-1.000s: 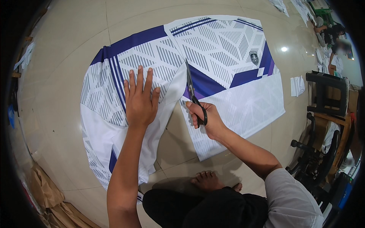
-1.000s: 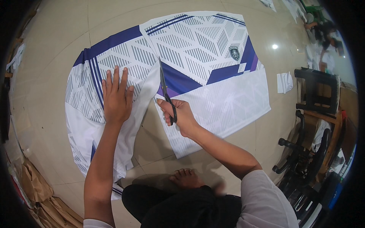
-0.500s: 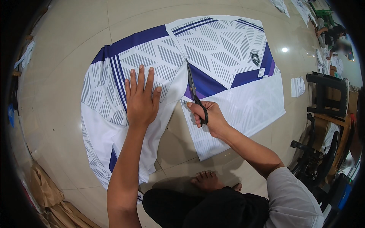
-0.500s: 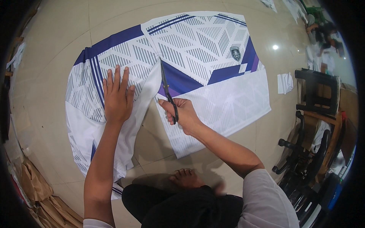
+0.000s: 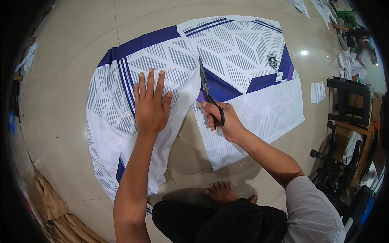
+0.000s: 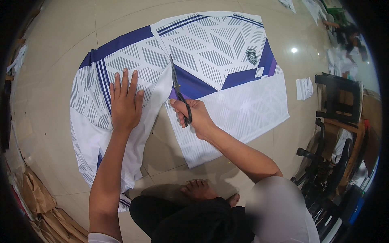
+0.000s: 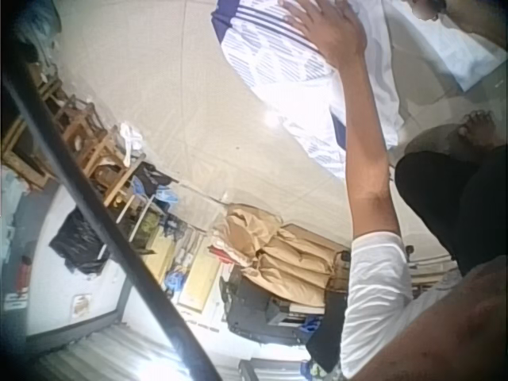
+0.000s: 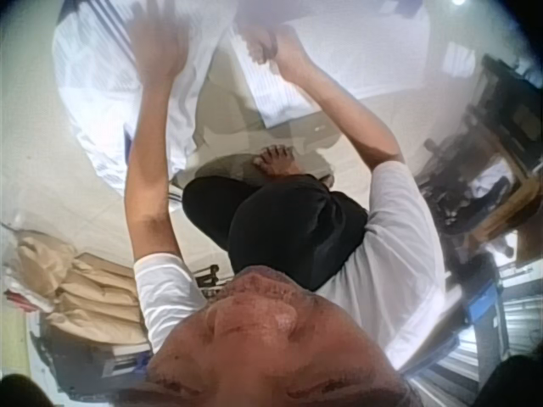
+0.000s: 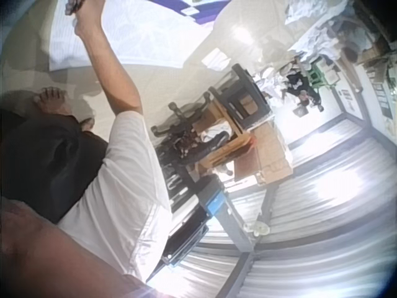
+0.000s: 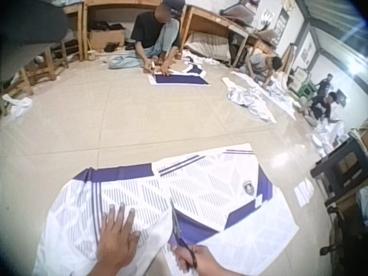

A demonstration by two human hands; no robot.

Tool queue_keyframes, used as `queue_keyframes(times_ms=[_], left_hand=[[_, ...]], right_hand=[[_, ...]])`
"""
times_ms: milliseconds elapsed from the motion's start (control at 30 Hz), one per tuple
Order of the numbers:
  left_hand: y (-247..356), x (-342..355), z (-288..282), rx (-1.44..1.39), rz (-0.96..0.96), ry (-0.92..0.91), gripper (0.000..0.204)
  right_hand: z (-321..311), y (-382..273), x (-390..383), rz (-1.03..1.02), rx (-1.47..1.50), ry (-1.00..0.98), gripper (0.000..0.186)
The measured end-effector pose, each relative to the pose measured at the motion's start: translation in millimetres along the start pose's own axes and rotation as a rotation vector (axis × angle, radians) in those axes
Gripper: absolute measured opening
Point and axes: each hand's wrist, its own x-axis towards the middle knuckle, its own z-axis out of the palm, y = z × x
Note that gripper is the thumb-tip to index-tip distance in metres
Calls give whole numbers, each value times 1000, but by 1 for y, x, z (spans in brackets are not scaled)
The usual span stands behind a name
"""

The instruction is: The person cuts a white and purple patterned jersey laid out on the floor using scissors. They trim the edges and remove sections of the fabric, then fold the remaining piece.

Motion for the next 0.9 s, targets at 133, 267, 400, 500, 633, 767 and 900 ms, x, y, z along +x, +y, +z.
queue_keyframes(times_ms=[133, 267, 400, 500, 633, 767, 900], left_hand=[[0, 1, 1, 7, -2, 19, 60], [0, 1, 1, 7, -1, 21, 60], [-1, 0, 2, 11, 0, 21, 61], [-1, 0, 2, 19, -4, 19, 61], [0, 0, 2, 26, -2, 17, 61], [-1, 0, 2, 24, -4, 11, 62], [-1, 0, 2, 22, -5, 6, 62]], right_hand=[[-1, -1, 2, -5, -3, -8, 35], [-2, -2, 2, 3, -29, 7, 36], [-2, -5, 1, 8, -28, 24, 36], [-6, -5, 3, 2, -50, 21, 35], [-11, -5, 4, -12, -81, 35, 34], [-10, -8, 3, -18, -85, 18, 35], [-12, -11, 4, 3, -118, 29, 37]])
